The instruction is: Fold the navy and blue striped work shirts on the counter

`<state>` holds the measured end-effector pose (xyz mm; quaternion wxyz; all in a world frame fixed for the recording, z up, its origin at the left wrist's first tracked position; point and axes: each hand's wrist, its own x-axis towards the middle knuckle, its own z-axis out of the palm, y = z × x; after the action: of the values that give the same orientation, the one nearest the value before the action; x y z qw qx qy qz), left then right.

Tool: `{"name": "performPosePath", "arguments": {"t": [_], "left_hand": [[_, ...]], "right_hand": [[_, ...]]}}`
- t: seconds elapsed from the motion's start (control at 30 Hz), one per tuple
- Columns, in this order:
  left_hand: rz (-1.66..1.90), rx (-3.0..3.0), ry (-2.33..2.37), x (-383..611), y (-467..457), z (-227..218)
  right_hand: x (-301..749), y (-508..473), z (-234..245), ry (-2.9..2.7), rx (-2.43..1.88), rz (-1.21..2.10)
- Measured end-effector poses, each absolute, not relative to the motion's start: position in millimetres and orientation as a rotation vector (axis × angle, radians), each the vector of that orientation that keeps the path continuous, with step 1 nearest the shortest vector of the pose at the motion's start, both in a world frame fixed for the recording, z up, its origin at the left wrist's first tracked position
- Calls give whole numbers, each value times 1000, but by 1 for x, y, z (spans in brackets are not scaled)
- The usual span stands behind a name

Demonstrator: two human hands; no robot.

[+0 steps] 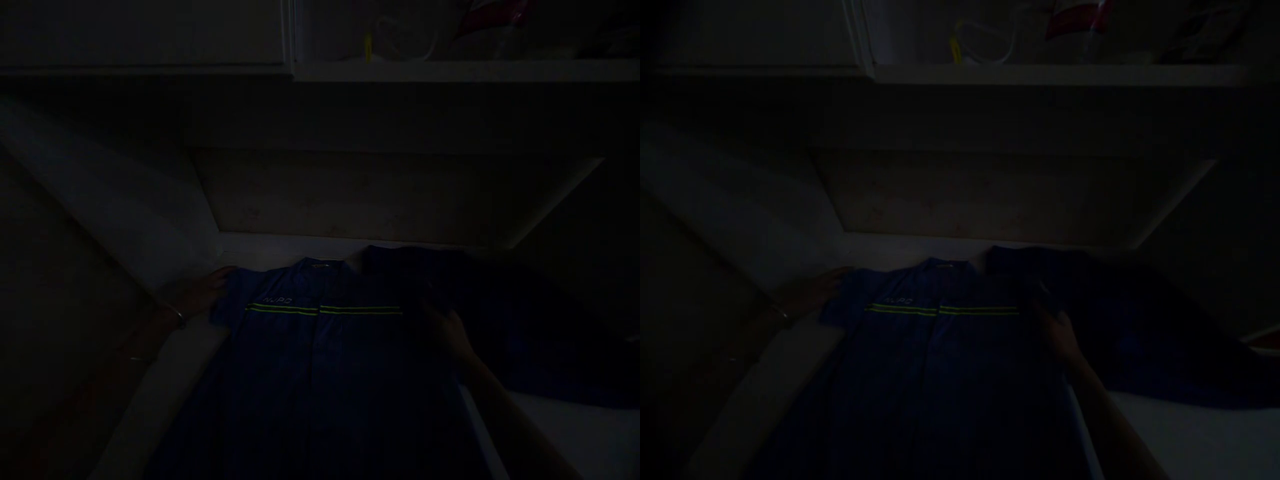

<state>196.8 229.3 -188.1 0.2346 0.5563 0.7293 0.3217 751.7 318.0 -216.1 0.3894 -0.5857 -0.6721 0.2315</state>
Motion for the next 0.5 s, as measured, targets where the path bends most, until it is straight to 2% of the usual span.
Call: {"name": "performPosePath", "arguments": {"t": [0.1, 0.2, 0.27, 0.4, 0.5], "left_hand": [[819, 1575, 1537, 249, 227, -178], [877, 1603, 1552, 281, 239, -194], [933, 1730, 1764, 290, 253, -219], [865, 1966, 2101, 292, 279, -270], [865, 1893, 2231, 287, 289, -287]], "right_hand": [[727, 302, -201, -1931, -1393, 827], [708, 287, -187, -2124, -1256, 1056], [701, 288, -183, -2034, -1253, 982], [697, 321, -193, -1800, -1380, 605], [703, 355, -204, -1625, -1530, 592]]}}
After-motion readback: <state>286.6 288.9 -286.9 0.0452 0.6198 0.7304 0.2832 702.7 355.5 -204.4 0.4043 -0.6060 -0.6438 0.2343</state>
